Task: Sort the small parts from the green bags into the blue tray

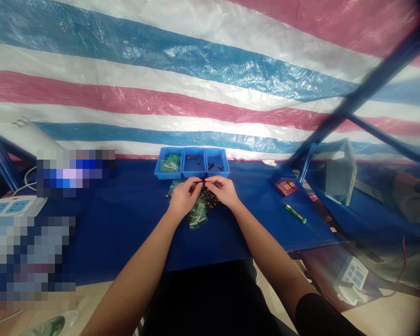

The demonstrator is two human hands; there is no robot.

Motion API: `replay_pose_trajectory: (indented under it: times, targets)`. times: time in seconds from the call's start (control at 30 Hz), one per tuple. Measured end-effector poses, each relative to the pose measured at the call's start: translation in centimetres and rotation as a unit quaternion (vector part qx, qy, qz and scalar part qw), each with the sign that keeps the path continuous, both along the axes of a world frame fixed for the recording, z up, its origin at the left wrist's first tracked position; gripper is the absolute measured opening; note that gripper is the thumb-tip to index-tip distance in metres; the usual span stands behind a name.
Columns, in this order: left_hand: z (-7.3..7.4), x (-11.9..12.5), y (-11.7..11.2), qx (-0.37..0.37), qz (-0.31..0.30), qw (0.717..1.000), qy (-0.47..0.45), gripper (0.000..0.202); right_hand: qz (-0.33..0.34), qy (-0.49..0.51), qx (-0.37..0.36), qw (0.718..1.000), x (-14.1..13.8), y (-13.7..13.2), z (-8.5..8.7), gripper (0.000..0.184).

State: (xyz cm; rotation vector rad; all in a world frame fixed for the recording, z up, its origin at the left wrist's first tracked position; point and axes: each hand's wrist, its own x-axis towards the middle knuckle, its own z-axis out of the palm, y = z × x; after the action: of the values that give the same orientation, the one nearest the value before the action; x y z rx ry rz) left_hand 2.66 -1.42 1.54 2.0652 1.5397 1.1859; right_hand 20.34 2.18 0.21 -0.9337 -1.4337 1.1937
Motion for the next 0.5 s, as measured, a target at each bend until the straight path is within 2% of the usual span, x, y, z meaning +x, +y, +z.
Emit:
replay_pose_trajectory:
  times: [0.5]
  targets:
    - [0.07,-0.02,0.01,-0.026,-0.012,1.000,-0.007,0.027,0.004,-0.015,-0.004,1.000,-0.15,-0.21,-0.02,0.032]
